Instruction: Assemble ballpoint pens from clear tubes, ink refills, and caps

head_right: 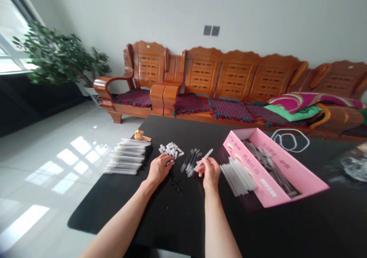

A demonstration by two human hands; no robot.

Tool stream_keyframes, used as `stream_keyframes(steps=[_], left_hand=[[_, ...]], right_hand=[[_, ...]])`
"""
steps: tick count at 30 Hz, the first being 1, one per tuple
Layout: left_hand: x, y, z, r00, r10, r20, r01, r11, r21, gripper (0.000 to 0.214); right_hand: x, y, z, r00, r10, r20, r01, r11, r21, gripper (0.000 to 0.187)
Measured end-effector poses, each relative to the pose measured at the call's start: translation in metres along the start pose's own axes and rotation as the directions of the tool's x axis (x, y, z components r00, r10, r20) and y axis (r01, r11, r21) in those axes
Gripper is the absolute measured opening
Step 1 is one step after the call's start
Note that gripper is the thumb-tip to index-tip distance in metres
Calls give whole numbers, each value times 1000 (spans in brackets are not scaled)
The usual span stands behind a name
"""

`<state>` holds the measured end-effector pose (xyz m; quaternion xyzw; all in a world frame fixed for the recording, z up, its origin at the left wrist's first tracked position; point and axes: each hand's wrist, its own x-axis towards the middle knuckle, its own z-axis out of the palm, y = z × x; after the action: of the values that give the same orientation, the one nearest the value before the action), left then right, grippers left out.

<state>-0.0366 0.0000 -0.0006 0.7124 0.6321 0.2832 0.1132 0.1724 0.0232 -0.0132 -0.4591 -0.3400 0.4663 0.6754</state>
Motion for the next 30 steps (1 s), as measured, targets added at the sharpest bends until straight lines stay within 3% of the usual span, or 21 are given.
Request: stream_keyframes(steps=[3, 7, 18, 25, 30], left_hand=[[-2, 10, 4, 995, 91, 38, -89, 994, -58, 15], [-4, 21, 11, 984, 144, 109, -145, 989, -1, 17], [-4, 42, 21, 973, 85, 214, -140, 957, 255, 27], [-5, 24, 13, 999, 16, 38, -21, 989, 146, 24], [-5, 7, -1, 994, 92, -61, -95, 994, -50, 20]], right_hand=[[0, 7, -3, 999, -40, -15, 39, 999, -29, 21], [-1, 7, -4, 998, -62, 17, 63, 996, -58, 20], [-3, 6, -1, 998, -51, 41, 53, 998, -30, 24], [4, 6, -5, 1000, -3, 22, 0, 992, 128, 30], [14, 3, -12, 1000, 21, -3, -19, 942, 334, 30]])
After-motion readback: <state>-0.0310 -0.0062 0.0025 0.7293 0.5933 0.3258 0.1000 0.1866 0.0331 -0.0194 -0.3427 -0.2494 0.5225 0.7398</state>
